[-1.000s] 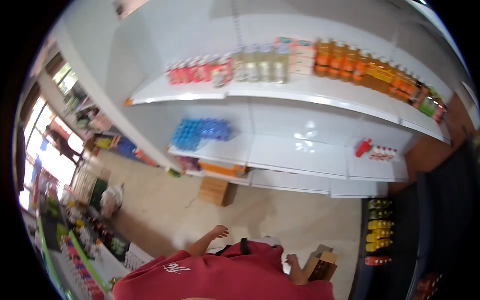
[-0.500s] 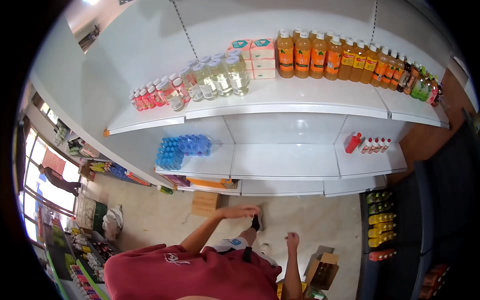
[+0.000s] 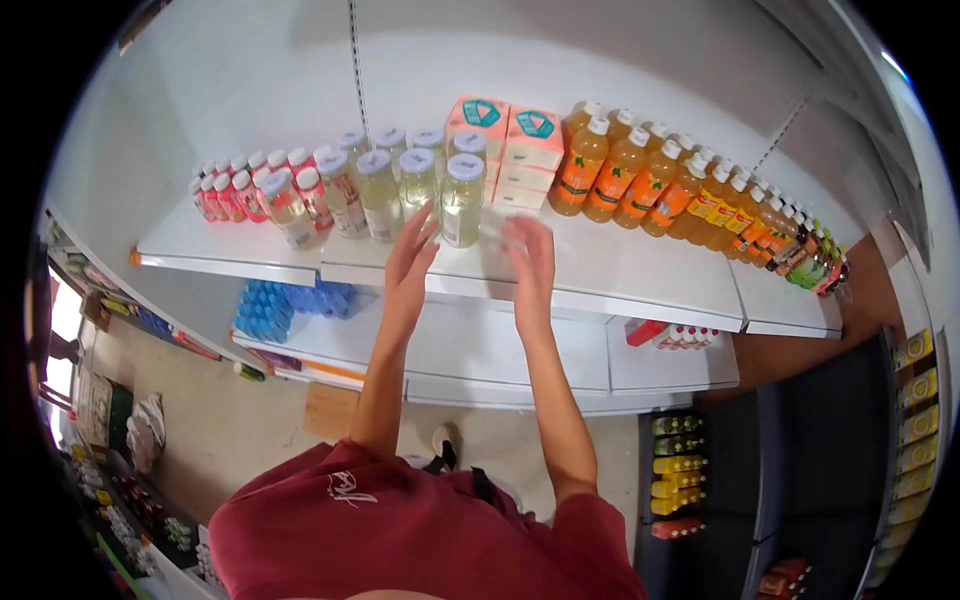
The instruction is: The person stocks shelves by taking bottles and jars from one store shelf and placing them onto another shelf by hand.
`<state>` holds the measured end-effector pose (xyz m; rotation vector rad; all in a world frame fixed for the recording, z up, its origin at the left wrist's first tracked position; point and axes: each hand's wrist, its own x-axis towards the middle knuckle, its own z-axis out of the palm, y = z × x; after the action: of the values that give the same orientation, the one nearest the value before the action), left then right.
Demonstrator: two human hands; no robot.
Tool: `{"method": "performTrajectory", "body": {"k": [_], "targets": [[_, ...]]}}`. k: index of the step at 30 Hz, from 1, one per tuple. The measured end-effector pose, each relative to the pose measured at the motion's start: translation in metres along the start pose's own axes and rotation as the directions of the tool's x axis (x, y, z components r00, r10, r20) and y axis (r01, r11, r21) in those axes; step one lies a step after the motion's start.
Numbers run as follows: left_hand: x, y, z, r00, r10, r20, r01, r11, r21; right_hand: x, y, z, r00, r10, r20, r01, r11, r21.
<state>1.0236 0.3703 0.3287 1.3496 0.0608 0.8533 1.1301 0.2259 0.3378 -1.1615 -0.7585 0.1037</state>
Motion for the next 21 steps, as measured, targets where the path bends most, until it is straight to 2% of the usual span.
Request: {"method": "performTrajectory", "body": {"k": [1,5,10,14,17,20,21], "targets": [[0.006,-0.007,0.004,1.0,0.009,-0.018,-0.009,1.0,-0.008,0.016,0.011,0.005,0.999,0.023,-0.023,-0.021,0.997,0.068],[0.021,-0.023,0.009,0.998,0.023,-0.061,-0.023,1.0,0.007,0.047,0.046,0.022,0.995,0.098,-0.009,-0.097,0.991,0.097],[0.02,-0.025,0.02,0.993,0.029,-0.11,-0.014,0.99,0.141,0.057,0.057,0.034,0.991,0.134,0.029,-0.136,0.988,0.068],[0.018,-0.027,0.034,0.966,0.187,-0.176,-0.08,0.869,0.488,0.058,0.06,0.029,0.974,0.227,0.006,-0.227,0.974,-0.004],[0.021,-0.024,0.042,0.944,0.185,-0.274,-0.03,0.873,0.487,0.063,0.06,0.027,0.997,0.041,0.068,-0.028,0.983,-0.182],[0.023,-0.021,0.044,0.939,0.122,-0.323,0.038,0.893,0.448,0.067,0.065,0.025,0.999,-0.011,0.034,0.016,0.989,-0.149],[0.024,-0.023,0.047,0.93,0.158,-0.333,0.012,0.891,0.454,0.067,0.062,0.023,0.998,0.043,0.044,-0.037,0.992,-0.121]]}}
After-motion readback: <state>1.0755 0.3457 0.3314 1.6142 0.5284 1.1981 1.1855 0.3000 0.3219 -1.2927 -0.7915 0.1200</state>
